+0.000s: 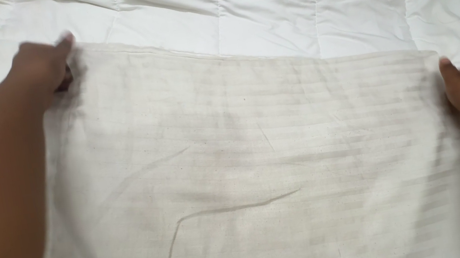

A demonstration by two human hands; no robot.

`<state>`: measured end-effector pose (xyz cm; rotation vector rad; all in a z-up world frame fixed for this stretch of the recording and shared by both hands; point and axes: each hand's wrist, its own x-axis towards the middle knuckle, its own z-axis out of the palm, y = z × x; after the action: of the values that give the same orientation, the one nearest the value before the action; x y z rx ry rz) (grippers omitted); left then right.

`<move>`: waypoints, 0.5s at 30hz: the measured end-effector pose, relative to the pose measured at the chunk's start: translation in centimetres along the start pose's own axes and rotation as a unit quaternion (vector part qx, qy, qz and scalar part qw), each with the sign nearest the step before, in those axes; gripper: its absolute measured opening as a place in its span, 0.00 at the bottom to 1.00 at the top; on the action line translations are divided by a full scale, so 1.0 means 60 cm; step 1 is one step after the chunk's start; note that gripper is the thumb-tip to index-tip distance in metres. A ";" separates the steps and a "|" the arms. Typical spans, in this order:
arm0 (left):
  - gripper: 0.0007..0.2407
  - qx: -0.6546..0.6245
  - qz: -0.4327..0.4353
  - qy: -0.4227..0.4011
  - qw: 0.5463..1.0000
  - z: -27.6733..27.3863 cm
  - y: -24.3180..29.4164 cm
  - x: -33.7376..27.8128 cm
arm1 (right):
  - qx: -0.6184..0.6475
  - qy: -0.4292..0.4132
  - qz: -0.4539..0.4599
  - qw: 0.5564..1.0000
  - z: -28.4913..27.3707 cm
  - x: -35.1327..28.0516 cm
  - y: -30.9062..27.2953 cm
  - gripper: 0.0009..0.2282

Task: The person removes a white pillowcase from a pillow by hand. They pull the case off the pillow, then unfold the removed case and spread it flat on the bed.

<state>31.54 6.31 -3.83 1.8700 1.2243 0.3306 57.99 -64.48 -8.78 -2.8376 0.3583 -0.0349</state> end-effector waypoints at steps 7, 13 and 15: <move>0.13 0.049 0.029 -0.126 0.990 -0.024 -0.050 0.020 | 0.234 -0.058 0.041 0.970 -0.026 -0.088 0.021 0.20; 0.09 -0.029 0.094 0.005 0.995 -0.006 -0.018 0.001 | 0.117 0.095 -0.083 0.985 -0.005 -0.125 0.014 0.21; 0.09 0.033 0.216 0.094 0.971 0.004 -0.035 0.028 | 0.019 0.048 -0.074 0.996 -0.013 -0.142 0.001 0.23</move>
<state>31.19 7.92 -5.95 2.1990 0.9453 0.7240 49.70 -62.64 -7.93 -2.8262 0.1636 -0.2072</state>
